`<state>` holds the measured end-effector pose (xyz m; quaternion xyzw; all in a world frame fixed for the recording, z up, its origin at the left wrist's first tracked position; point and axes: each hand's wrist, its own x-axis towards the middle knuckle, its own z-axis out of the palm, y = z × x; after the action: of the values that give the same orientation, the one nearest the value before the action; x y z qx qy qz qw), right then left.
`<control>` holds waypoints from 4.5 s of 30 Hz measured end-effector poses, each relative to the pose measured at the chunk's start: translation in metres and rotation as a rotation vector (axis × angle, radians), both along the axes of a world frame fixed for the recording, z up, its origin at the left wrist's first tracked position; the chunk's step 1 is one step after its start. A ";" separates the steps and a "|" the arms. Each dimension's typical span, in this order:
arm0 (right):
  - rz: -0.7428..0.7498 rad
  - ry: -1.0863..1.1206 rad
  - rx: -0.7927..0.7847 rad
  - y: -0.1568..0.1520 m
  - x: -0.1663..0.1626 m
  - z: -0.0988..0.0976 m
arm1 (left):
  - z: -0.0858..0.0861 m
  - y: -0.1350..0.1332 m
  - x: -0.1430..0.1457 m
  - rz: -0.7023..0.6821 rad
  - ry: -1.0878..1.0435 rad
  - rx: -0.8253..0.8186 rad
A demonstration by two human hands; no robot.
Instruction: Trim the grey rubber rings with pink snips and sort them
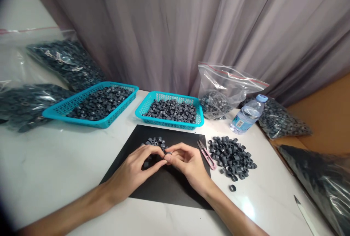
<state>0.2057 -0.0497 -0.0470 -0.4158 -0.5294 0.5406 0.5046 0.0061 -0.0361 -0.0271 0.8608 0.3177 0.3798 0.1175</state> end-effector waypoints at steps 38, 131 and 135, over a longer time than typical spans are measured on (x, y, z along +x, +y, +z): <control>-0.032 -0.705 0.518 -0.007 -0.006 0.022 | 0.010 0.014 -0.008 -0.100 -0.207 -0.433; -0.048 0.069 -0.058 0.000 0.000 0.002 | 0.005 0.017 -0.005 -0.053 -0.581 -0.804; -0.042 0.077 -0.081 0.002 0.000 0.004 | 0.006 0.016 -0.004 -0.063 -0.583 -0.805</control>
<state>0.2059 -0.0479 -0.0430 -0.4259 -0.4782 0.5665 0.5186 0.0021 -0.0202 -0.0215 0.6142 0.3667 0.4483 0.5361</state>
